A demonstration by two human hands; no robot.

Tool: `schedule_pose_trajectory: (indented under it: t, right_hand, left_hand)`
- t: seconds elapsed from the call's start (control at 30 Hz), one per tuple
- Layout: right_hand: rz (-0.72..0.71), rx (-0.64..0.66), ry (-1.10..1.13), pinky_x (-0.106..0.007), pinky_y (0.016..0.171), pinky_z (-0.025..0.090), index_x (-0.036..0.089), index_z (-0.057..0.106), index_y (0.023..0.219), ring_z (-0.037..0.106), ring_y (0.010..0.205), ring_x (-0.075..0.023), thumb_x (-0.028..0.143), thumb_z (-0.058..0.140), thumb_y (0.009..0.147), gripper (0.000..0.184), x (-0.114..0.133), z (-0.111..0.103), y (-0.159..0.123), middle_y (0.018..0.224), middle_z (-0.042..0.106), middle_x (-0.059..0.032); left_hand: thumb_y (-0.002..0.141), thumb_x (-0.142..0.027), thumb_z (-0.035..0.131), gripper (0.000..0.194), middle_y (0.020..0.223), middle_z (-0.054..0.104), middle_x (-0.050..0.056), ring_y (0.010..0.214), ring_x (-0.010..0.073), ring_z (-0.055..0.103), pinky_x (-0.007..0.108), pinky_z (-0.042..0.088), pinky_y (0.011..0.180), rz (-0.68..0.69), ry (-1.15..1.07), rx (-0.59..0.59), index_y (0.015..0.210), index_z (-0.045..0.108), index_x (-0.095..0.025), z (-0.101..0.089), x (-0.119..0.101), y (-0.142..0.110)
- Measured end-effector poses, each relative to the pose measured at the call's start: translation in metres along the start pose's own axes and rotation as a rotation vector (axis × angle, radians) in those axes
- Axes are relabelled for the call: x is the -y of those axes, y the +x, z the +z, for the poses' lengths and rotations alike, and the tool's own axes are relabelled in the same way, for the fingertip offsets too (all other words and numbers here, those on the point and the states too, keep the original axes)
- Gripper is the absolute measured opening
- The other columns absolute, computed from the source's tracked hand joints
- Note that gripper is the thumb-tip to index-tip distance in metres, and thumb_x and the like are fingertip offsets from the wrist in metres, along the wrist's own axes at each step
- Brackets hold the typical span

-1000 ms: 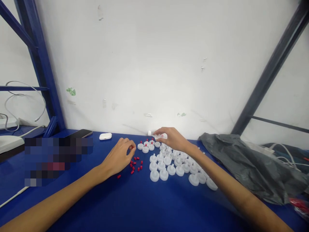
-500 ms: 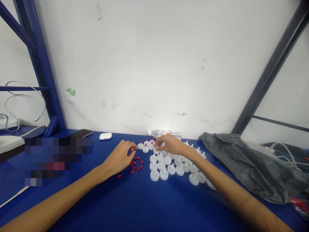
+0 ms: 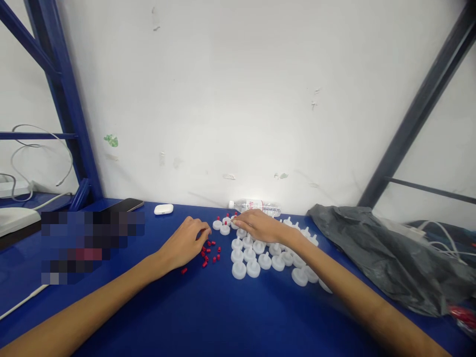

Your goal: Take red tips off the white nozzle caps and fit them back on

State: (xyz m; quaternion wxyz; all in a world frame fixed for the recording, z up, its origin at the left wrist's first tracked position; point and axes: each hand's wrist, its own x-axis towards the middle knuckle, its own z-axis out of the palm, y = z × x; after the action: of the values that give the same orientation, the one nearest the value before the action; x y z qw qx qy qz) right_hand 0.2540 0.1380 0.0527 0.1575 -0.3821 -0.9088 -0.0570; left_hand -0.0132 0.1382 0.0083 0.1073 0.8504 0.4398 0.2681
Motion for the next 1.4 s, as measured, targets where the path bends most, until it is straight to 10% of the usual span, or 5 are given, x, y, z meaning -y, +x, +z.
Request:
schedule_pose_trajectory:
  t: [0.23,0.47,1.03,1.23,1.4]
  right_hand:
    - [0.002,-0.146,0.131,-0.038,0.087,0.055,0.022,0.059,0.118,0.07,0.1,-0.022,0.029,0.056,0.105,0.016,0.014,-0.009,0.002,0.116,0.072,-0.0078]
    - [-0.172,-0.148,0.169,-0.041,0.089,0.057,0.021,0.035,0.141,0.072,0.105,-0.0263,0.018,0.069,0.096,0.057,0.053,-0.003,0.003,0.116,0.072,-0.0121]
    - [-0.317,-0.191,-0.021,-0.042,0.093,0.058,0.019,0.035,0.147,0.072,0.107,-0.0259,0.03,0.058,0.104,0.05,0.05,0.0,0.008,0.115,0.073,-0.0125]
    - [0.048,-0.228,-0.197,-0.042,0.085,0.057,0.018,0.059,0.129,0.071,0.091,-0.0262,0.014,0.058,0.101,0.028,0.01,-0.005,0.004,0.095,0.074,-0.0095]
    - [0.089,-0.237,-0.112,-0.038,0.085,0.055,0.02,0.068,0.114,0.07,0.096,-0.0232,0.03,0.052,0.106,0.02,-0.016,-0.008,0.0,0.116,0.072,-0.0104]
  left_hand:
    - [0.104,-0.04,0.036,0.037,0.093,0.071,0.005,0.097,0.0286,0.056,0.044,0.043,0.09,0.019,-0.022,-0.045,0.099,0.069,-0.024,-0.008,-0.008,-0.001]
    - [0.102,-0.042,0.044,0.028,0.086,0.064,0.003,0.09,0.0266,0.054,0.042,0.044,0.083,0.162,-0.007,-0.051,0.086,0.058,-0.024,-0.009,-0.027,-0.008]
    - [0.101,-0.041,0.037,0.036,0.083,0.067,0.004,0.081,0.026,0.056,0.042,0.042,0.082,0.102,-0.182,-0.114,0.082,0.062,-0.025,-0.007,-0.036,-0.006]
    - [0.104,-0.047,0.02,0.045,0.055,0.03,-0.005,0.052,0.0162,0.032,0.032,0.032,0.053,-0.067,-0.301,-0.214,0.064,0.023,-0.027,-0.021,-0.035,-0.008]
    - [0.099,-0.042,0.041,0.034,0.065,0.049,-0.002,0.071,0.0222,0.046,0.035,0.035,0.066,-0.054,-0.174,-0.223,0.07,0.043,-0.025,-0.024,-0.019,-0.003]
